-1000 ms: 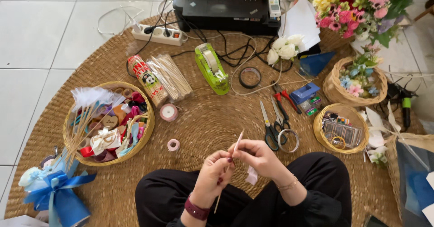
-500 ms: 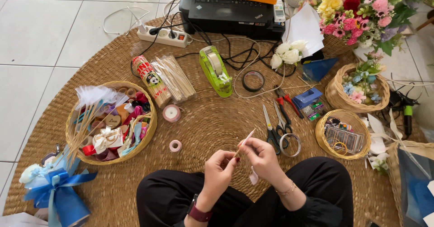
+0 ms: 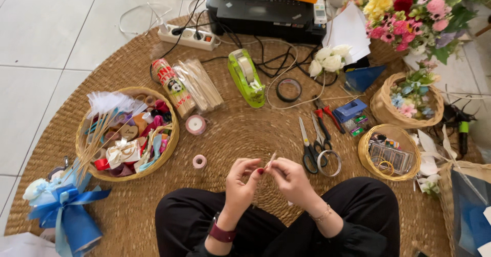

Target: The person sits on a woven mat and wraps a pink ribbon around a thin wooden stick. They use their hands to secure the ribbon and then use scissors to cut the excess ribbon.

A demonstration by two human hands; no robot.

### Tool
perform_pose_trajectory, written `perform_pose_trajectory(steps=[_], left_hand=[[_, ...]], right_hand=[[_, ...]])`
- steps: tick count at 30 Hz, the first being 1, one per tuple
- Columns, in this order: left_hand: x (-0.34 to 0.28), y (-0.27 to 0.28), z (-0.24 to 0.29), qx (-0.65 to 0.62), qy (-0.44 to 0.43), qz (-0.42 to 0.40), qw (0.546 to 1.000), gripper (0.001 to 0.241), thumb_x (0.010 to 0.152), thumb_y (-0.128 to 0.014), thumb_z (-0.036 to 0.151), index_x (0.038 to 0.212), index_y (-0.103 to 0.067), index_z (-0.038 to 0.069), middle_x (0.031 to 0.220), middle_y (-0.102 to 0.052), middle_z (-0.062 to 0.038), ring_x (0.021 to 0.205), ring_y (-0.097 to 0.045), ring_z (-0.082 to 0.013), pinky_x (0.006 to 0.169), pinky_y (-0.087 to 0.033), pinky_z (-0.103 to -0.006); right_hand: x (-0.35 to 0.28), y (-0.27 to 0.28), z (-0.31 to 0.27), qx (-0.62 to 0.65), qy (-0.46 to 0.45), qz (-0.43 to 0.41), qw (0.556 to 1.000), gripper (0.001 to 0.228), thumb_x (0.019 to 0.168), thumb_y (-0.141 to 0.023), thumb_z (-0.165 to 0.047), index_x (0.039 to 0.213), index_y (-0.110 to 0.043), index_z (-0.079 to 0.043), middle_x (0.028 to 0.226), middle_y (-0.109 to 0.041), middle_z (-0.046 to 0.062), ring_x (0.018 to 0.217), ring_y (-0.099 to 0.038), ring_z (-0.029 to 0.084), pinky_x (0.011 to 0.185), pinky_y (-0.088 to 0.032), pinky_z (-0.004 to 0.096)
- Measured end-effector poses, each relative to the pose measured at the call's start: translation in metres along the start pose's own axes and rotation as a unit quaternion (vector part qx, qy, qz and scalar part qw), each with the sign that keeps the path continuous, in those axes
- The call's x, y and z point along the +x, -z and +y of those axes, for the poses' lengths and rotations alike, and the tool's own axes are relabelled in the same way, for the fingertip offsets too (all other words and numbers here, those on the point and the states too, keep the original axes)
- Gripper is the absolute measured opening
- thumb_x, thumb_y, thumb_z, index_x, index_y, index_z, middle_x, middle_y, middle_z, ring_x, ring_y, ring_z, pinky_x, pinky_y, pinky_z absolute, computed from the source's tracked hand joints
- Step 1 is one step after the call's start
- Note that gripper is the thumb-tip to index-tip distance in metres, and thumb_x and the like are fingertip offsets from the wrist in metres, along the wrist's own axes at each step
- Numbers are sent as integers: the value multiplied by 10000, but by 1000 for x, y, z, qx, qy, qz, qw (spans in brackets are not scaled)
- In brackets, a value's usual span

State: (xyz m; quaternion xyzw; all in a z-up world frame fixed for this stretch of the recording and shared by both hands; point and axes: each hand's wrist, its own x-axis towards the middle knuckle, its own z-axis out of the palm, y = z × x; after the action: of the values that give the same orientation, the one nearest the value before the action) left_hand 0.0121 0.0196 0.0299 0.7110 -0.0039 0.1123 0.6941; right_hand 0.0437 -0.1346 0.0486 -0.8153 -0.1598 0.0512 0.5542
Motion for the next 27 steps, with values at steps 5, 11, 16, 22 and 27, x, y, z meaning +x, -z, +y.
perform_pose_trajectory(steps=[5,11,16,22,27], left_hand=[[1,6,-8,-65,48,-46,996,80,836,-689,111,890,-736,76,955,-628,-68,927,-628,-145,773,-532,-248],[0,10,-5,-111,82,-42,990,58,822,-698,84,834,-751,66,955,-638,-88,944,-628,-159,861,-507,-273],[4,12,2,-122,106,-36,986,43,817,-712,85,812,-754,75,942,-652,-73,934,-617,-140,859,-481,-262],[3,11,-1,-165,136,-27,976,53,811,-701,74,799,-748,52,965,-649,-80,946,-616,-147,852,-483,-273],[3,12,-3,-192,143,-41,970,49,816,-703,54,819,-751,43,963,-635,-87,930,-604,-149,818,-480,-257]], right_hand=[[-6,-9,-5,10,19,-87,996,143,903,-567,-68,766,-601,-47,692,-529,27,619,-477,125,552,-395,273],[-9,-13,-4,58,15,-120,991,171,903,-609,-96,737,-588,-62,716,-567,11,668,-497,100,604,-422,263],[-10,-16,4,57,-13,-145,988,192,883,-630,-77,696,-590,-80,668,-541,-5,639,-468,87,579,-390,257],[-10,-16,0,69,-21,-166,983,111,880,-622,-91,778,-665,-78,756,-630,0,686,-546,87,617,-441,242],[-11,-15,1,84,-31,-155,984,121,874,-645,-86,753,-639,-80,696,-553,-23,634,-449,74,562,-373,242]])
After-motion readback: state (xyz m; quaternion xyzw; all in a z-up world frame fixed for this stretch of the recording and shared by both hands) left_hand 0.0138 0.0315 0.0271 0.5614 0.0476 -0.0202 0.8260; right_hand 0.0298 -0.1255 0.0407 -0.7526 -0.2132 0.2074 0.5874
